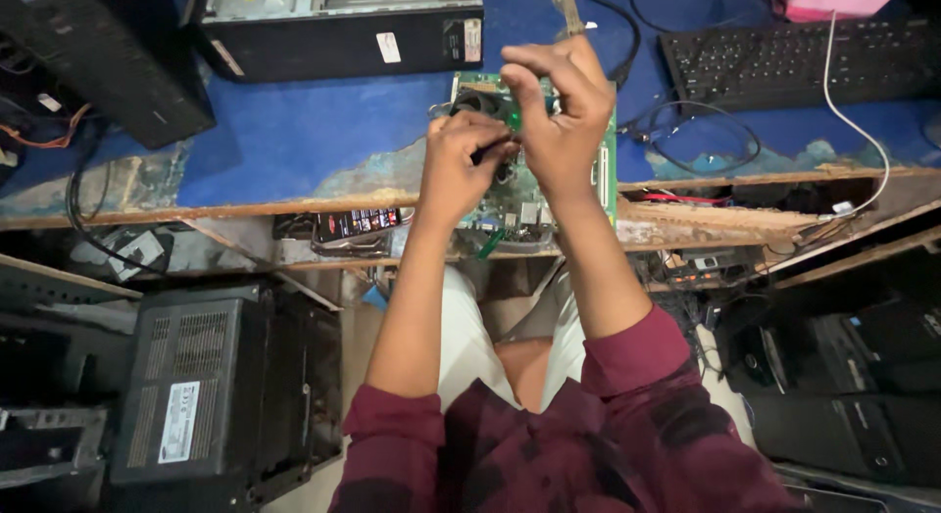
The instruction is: The person uses a green screwdriver to remove screws from a CPU fan attached to a motherboard. They then lift the fan off the board and set it aside.
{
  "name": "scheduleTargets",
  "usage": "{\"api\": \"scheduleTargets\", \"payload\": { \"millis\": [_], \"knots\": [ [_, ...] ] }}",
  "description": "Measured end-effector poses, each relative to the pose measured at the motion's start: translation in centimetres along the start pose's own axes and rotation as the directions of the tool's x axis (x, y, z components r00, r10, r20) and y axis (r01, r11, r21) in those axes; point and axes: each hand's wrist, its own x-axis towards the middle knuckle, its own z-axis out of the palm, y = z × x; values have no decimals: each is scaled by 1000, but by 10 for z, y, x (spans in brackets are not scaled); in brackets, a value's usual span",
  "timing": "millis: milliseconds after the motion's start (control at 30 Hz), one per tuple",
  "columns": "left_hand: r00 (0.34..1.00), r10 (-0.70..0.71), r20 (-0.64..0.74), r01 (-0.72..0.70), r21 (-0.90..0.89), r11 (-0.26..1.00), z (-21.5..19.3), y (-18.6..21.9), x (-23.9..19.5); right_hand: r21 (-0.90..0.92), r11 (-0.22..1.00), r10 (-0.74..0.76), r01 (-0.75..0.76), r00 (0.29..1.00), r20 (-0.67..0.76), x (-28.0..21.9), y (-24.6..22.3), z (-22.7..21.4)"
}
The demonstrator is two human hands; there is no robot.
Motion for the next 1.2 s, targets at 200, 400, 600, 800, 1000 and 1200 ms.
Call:
{"api": "scheduleTargets", "payload": {
  "millis": [200,400,600,800,1000,1200],
  "knots": [
    [998,21,57,-22,29,999,-1,1,0,707,551,260,-444,896,360,0,21,-6],
    [1000,11,-11,-11,42,999,5,-1,-3,227,973,-43,36,999,25,1,6,-4],
    [999,-37,-35,38,31,999,11,-6,0,-171,985,-44,29,996,-84,-6,-3,-5],
    [999,-7,33,5,59,998,5,2,-1,399,873,174,-280,944,281,6,16,-17],
    [999,19,26,-20,51,998,0,4,0,340,937,27,-86,985,173,6,17,-13],
    [998,7,-62,-7,9,1000,10,0,-3,-94,995,23,-34,994,-111,-13,4,1]
  ]
}}
